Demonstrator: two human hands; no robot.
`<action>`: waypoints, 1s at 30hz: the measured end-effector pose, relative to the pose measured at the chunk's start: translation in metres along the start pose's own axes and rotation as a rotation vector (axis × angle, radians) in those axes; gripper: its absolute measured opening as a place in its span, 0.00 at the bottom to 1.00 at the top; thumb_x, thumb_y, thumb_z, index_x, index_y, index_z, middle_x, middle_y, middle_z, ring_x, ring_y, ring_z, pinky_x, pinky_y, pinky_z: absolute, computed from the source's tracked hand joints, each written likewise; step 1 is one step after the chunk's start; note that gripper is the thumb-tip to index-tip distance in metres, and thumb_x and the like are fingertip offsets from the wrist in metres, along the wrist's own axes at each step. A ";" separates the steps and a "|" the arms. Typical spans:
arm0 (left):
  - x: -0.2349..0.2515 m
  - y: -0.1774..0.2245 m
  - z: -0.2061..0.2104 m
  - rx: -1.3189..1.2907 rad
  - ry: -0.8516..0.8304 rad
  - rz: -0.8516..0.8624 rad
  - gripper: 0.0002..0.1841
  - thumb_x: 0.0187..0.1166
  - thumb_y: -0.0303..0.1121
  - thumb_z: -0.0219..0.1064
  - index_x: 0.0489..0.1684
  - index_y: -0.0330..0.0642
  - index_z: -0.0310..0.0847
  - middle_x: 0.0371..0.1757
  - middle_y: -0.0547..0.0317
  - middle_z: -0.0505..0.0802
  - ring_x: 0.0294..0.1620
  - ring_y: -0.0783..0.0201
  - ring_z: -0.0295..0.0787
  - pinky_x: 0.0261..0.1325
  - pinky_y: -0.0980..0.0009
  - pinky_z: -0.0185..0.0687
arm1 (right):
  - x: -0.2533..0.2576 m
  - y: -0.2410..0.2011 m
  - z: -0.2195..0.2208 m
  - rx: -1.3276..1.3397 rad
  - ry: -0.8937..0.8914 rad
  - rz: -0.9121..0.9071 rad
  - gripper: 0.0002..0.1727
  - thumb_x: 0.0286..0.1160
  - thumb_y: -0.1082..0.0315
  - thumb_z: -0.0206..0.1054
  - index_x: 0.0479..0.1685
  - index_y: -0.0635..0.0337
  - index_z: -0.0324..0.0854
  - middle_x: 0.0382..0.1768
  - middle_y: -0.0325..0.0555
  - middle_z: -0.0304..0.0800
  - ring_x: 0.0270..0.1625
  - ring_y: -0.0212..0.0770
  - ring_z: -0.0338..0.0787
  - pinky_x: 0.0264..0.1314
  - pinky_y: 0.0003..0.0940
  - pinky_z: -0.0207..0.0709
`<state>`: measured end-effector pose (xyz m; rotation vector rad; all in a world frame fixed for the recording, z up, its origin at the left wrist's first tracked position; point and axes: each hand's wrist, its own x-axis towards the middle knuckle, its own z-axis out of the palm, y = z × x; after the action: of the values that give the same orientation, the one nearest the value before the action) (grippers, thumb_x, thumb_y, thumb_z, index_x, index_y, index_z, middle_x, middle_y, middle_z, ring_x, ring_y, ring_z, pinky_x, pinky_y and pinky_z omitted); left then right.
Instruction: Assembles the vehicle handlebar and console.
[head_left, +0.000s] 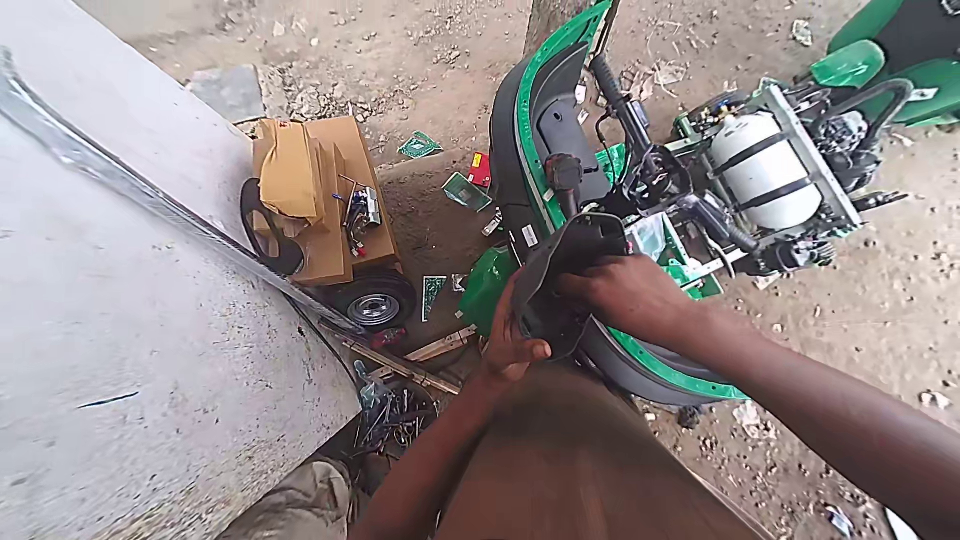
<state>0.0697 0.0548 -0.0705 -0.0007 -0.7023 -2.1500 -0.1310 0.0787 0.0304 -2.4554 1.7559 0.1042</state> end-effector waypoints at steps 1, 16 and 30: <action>-0.002 0.000 -0.001 -0.011 0.001 -0.005 0.41 0.65 0.36 0.82 0.84 0.60 0.69 0.71 0.68 0.88 0.70 0.70 0.85 0.75 0.64 0.81 | 0.000 -0.001 0.001 -0.008 0.007 -0.004 0.06 0.77 0.72 0.65 0.42 0.49 0.85 0.21 0.43 0.83 0.27 0.51 0.88 0.22 0.47 0.74; 0.033 0.002 -0.018 -0.302 0.435 -0.113 0.39 0.50 0.48 0.86 0.63 0.38 0.80 0.63 0.32 0.88 0.67 0.33 0.86 0.71 0.33 0.78 | -0.051 -0.022 0.039 2.417 0.820 0.576 0.18 0.87 0.58 0.47 0.43 0.54 0.83 0.29 0.42 0.84 0.28 0.36 0.84 0.34 0.31 0.81; 0.051 -0.016 -0.013 -0.279 0.348 -0.256 0.37 0.53 0.49 0.84 0.63 0.38 0.80 0.64 0.31 0.88 0.67 0.32 0.85 0.71 0.31 0.77 | -0.092 -0.031 0.036 2.479 1.383 1.015 0.16 0.89 0.74 0.45 0.58 0.71 0.78 0.51 0.61 0.87 0.52 0.52 0.92 0.64 0.47 0.86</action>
<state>0.0287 0.0184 -0.0768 0.3221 -0.2060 -2.3932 -0.1312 0.1795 0.0078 0.4503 0.9275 -2.0950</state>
